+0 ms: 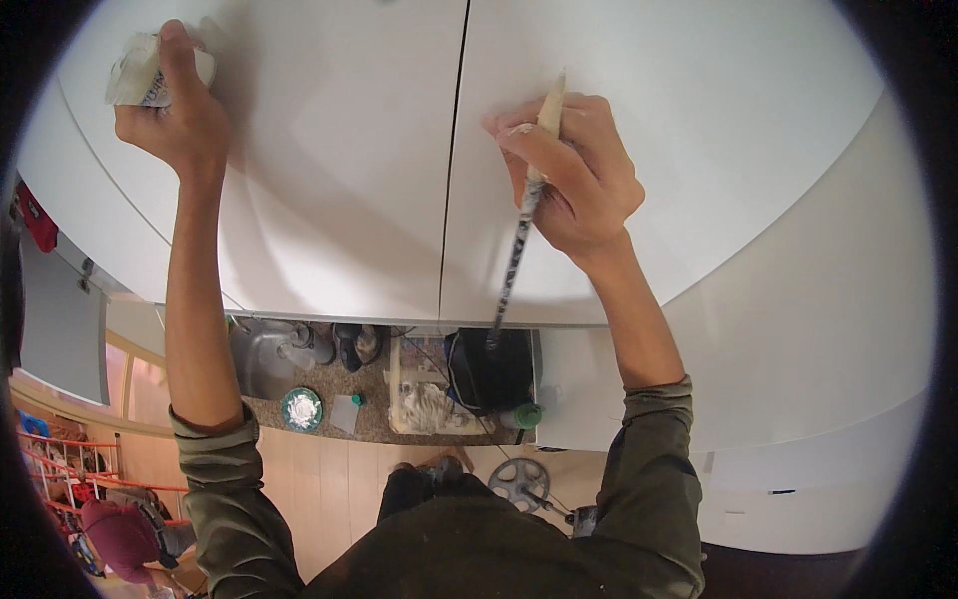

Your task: The person applies a white sealant along the seams of white ceiling panels using a caulking gun. They repeatedly reload the gun from a small container and continue applying the sealant in straight lines along the panel joints.

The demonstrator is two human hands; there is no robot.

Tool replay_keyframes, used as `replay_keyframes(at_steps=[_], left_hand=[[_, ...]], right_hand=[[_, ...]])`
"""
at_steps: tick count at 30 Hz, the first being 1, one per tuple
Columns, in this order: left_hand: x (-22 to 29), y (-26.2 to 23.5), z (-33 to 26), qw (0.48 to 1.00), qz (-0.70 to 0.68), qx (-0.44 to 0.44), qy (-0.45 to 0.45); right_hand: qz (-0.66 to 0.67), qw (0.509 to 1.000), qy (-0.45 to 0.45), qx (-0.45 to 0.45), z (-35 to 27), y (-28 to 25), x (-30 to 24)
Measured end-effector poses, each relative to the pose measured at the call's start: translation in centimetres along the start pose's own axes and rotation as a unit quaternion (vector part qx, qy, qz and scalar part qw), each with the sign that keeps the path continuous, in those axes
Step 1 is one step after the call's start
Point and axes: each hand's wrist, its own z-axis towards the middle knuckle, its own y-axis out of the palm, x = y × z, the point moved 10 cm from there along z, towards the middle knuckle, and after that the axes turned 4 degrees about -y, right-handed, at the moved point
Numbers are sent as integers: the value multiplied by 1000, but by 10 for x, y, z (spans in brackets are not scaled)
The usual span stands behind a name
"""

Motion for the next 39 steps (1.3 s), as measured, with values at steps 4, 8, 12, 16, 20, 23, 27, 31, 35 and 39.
replay_keyframes(at_steps=[4,8,12,16,20,23,27,31,35,39], left_hand=[[0,0,2,1000,0,-16,0],[2,0,2,999,-1,-20,28],[2,0,0,999,-20,1,30],[-4,-2,2,1000,3,2,29],[-1,-1,1,1000,-4,9,-11],[2,-2,3,1000,17,6,11],[-1,-4,4,1000,12,5,12],[-7,-5,6,1000,5,-10,23],[12,4,0,999,-23,40,-10],[1,-2,2,1000,14,4,21]], right_hand=[[-50,996,-76,-4,9,3,-8],[-85,993,-83,-19,7,9,-11],[-80,988,-108,-74,-7,17,-23],[-62,989,-108,-83,-17,20,-28],[-91,991,-96,-25,4,14,-16],[-92,990,-104,-20,10,13,-14],[-113,986,-120,-14,26,15,-17],[-122,981,-149,-12,28,20,-19],[-133,977,-167,-7,22,21,-18],[-151,973,-174,-25,22,26,-21]])
